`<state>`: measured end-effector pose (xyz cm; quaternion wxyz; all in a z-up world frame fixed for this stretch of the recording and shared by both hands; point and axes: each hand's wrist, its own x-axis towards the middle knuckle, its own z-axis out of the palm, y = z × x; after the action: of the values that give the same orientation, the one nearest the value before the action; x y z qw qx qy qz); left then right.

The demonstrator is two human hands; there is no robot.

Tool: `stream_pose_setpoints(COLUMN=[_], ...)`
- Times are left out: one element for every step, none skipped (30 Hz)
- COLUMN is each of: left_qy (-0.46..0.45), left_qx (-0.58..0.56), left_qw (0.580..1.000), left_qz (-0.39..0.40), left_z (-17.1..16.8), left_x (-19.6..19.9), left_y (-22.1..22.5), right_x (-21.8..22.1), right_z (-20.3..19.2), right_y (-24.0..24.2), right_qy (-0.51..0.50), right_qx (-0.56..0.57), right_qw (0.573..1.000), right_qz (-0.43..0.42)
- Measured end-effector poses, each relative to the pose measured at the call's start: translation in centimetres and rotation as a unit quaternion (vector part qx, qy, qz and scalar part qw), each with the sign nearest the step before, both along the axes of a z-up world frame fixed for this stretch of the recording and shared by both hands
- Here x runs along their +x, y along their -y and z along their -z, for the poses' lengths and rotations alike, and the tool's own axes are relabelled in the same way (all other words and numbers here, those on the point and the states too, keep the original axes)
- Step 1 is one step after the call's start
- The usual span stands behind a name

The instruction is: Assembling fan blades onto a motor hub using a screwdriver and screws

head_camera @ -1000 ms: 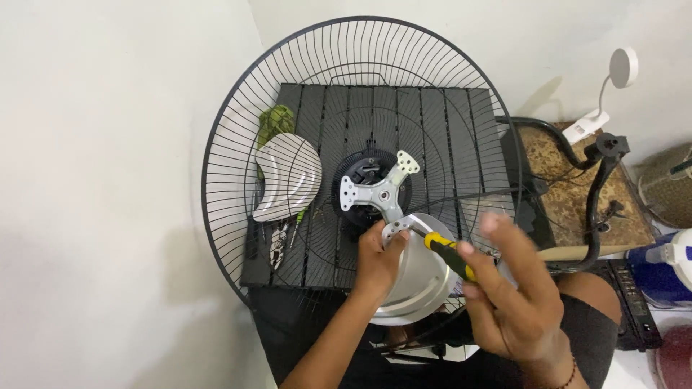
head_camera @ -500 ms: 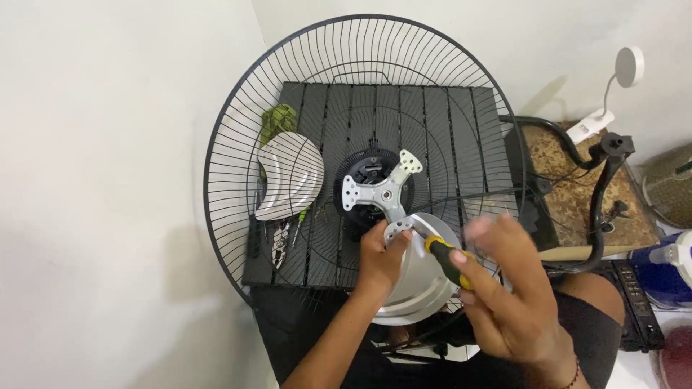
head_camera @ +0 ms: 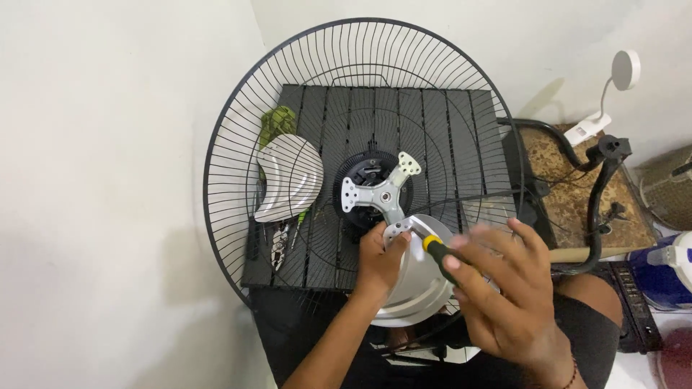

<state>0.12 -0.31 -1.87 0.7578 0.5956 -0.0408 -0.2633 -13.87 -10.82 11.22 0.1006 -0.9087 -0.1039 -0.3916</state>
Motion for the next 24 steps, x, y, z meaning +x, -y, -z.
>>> stream_pose_setpoints(left_qy=[-0.003, -0.005, -0.006, -0.022, -0.038, -0.037, -0.005, 0.026, 0.026, 0.02, 0.013, 0.014, 0.006, -0.001, 0.0, 0.008, 0.017, 0.016, -0.013, -0.042, -0.042, -0.015, 0.012, 0.012], left_qx=[0.002, 0.002, 0.001, -0.009, -0.019, -0.019, -0.018, -0.017, -0.016, -0.03, -0.043, -0.043, -0.016, 0.012, 0.013, -0.018, -0.049, -0.05, -0.04, -0.03, -0.029, -0.046, -0.063, -0.063], left_qw=[1.0, 1.0, 1.0, 1.0, 0.999, 0.999, 1.0, 1.0, 1.0, 0.999, 0.999, 0.999, 1.0, 1.0, 1.0, 1.0, 0.999, 0.999, 0.999, 0.999, 0.999, 0.999, 0.998, 0.998], left_qz=[0.0, 0.002, 0.004, 0.005, 0.007, 0.006, 0.001, -0.002, -0.002, 0.006, 0.014, 0.013, 0.008, 0.002, 0.0, 0.002, 0.004, 0.004, 0.006, 0.007, 0.007, 0.006, 0.004, 0.004], left_z=[-0.2, -0.5, -0.7, -0.9, -1.2, -0.3, 0.6, 1.5, 1.3, 1.2, 1.0, 0.7, 0.3, -0.1, 0.2, 0.6, 0.9, 0.3, -0.3, -0.8, 0.2, 1.2, 2.1, 1.5], left_x=[0.0, -0.1, -0.2, -0.2, -0.2, -0.1, 0.0, 0.0, 0.0, 0.0, 0.0, -0.1, -0.1, -0.1, 0.0, -0.1, -0.1, -0.2, -0.2, -0.2, -0.1, 0.0, 0.1, 0.0], left_y=[-0.1, 0.0, -0.1, -0.2, -0.3, -0.1, 0.1, 0.3, 0.1, 0.1, 0.1, 0.0, 0.0, -0.1, -0.1, 0.0, 0.1, 0.0, -0.1, -0.2, 0.0, 0.2, 0.4, 0.3], right_x=[0.2, 0.4, 0.3, 0.2, 0.1, 0.2, 0.3, 0.3, 0.4, 0.5, 0.5, 0.3, 0.1, -0.1, 0.1, 0.2, 0.2, 0.3, 0.4, 0.6, 0.4, 0.4, 0.3, 0.2], right_z=[-0.1, -0.1, -0.2, -0.3, -0.4, -0.6, -0.7, -0.9, -0.2, 0.4, 1.1, 0.7, 0.2, -0.2, -0.1, 0.0, 0.2, 0.2, 0.2, 0.3, 0.1, -0.3, -0.6, -0.2], right_y=[-0.4, -0.7, -0.8, -0.9, -1.0, -0.9, -0.8, -0.8, -0.8, -0.8, -0.8, -0.4, 0.0, 0.3, 0.0, -0.4, -0.8, -0.8, -0.8, -0.8, -0.4, 0.1, 0.5, 0.1], right_qy=[0.021, 0.042, 0.041, 0.033, 0.025, 0.026, 0.018, 0.01, 0.01, 0.036, 0.062, 0.063, 0.031, -0.001, 0.0, 0.001, 0.002, 0.001, 0.009, 0.018, 0.019, -0.023, -0.065, -0.065], right_qx=[0.01, 0.019, 0.018, 0.002, -0.014, -0.013, 0.007, 0.027, 0.028, 0.048, 0.066, 0.066, 0.034, 0.003, 0.004, 0.032, 0.06, 0.059, 0.056, 0.054, 0.054, 0.044, 0.033, 0.033], right_qw=[1.0, 0.999, 0.999, 0.998, 0.996, 0.996, 1.0, 0.999, 0.999, 0.998, 0.995, 0.995, 0.999, 1.0, 1.0, 0.999, 0.998, 0.998, 0.998, 0.998, 0.998, 0.997, 0.991, 0.991], right_qz=[0.007, 0.017, 0.018, 0.051, 0.084, 0.083, 0.023, -0.037, -0.037, -0.002, 0.034, 0.033, 0.009, -0.016, -0.018, -0.027, -0.035, -0.035, -0.014, 0.007, 0.007, -0.051, -0.108, -0.108])
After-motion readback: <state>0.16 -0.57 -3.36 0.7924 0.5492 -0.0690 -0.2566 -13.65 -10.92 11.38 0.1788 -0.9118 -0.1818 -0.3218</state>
